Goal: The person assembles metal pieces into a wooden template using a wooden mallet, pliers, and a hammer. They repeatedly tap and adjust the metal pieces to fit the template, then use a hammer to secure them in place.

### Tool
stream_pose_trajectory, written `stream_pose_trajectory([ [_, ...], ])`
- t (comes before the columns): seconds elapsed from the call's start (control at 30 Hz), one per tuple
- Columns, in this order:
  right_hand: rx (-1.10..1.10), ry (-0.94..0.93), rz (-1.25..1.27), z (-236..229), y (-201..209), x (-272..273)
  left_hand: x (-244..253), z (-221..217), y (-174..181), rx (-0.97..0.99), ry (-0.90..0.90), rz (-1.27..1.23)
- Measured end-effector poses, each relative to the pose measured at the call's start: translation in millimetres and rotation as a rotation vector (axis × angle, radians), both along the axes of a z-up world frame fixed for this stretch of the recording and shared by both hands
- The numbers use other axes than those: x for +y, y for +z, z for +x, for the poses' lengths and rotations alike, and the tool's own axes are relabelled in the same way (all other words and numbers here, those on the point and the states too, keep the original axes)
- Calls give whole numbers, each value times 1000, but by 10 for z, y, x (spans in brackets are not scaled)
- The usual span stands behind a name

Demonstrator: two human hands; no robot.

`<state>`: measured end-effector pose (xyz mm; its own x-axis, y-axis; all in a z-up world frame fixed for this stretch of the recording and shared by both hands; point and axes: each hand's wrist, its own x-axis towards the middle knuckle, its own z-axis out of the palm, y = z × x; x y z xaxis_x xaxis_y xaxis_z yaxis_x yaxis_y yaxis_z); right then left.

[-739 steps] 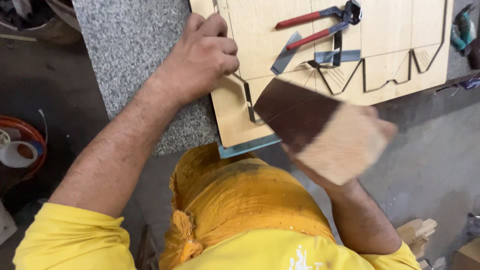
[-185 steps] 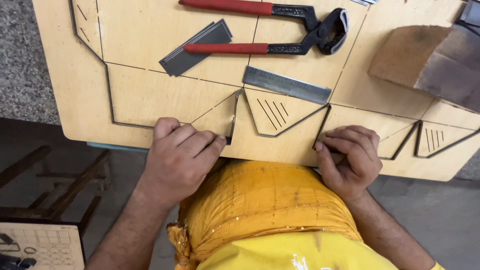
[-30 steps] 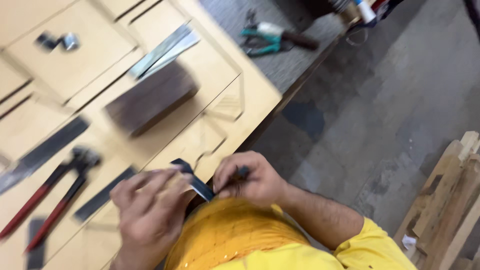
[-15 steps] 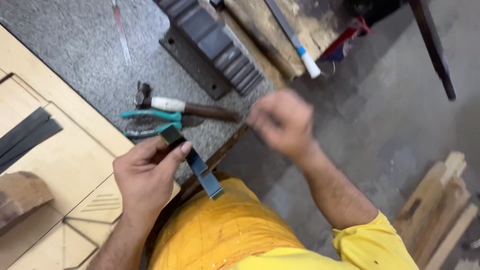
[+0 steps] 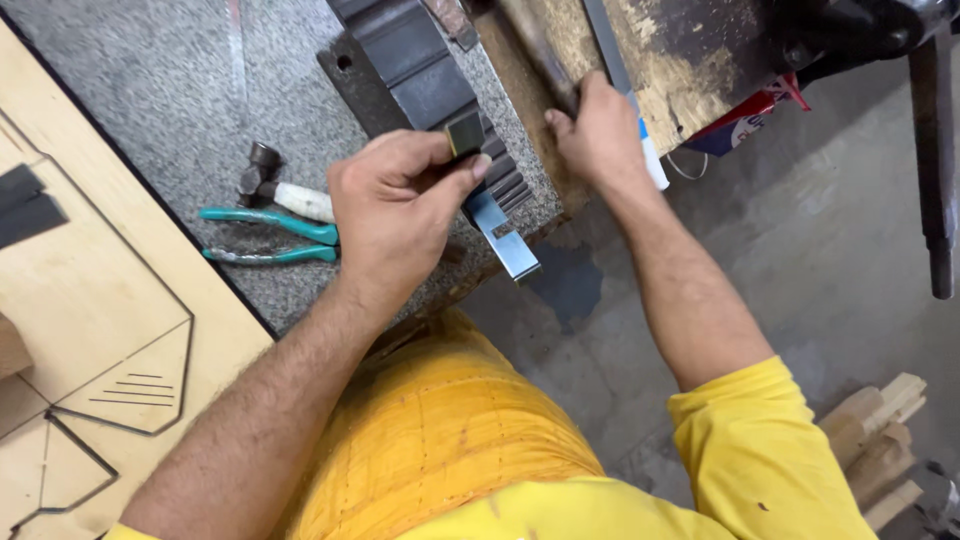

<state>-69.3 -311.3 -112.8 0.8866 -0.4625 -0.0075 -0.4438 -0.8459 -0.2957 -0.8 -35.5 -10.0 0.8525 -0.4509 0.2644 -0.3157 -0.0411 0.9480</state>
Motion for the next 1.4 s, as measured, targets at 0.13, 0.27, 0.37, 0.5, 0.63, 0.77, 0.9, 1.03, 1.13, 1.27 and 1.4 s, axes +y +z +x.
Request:
stream_pose_trajectory([
  [0.13, -39, -125, 587, -348, 660, 42, -31, 29, -45, -11, 3, 31],
  [0.27, -256, -56, 994, -1129, 1257, 402, -105, 19, -124, 6, -1, -72],
  [0.37, -347, 75, 848, -1618, 1475, 786, -103, 24, -165, 50, -12, -44],
  [0.5, -327, 151, 775, -2027, 1551, 1059, -91, 81, -168, 33, -47, -44],
  [0.63, -274, 350, 584, -2232, 1598, 1073, -65, 106, -187, 7, -79, -46],
  [0.77, -200, 329, 453, -2259, 1674, 1125, -56, 135, -169, -30, -105, -40],
  [0.9, -133, 268, 442, -2185, 1666, 1137, -62, 133, -168, -3, -120, -49],
  [1.03, -246, 311, 437, -2151, 1716, 1211, -70, 154, -163, -32, -121, -80],
  [1.13, -315, 358, 433, -2183, 1661, 1236, -61, 153, -216, -41, -127, -70],
  [1.27, -149, 240, 440, -2165, 1654, 1258, -60, 161, -220, -26, -126, -73],
  [1.4, -216, 251, 431, -2145, 1782, 1312, -82, 162, -207, -30, -130, -77],
])
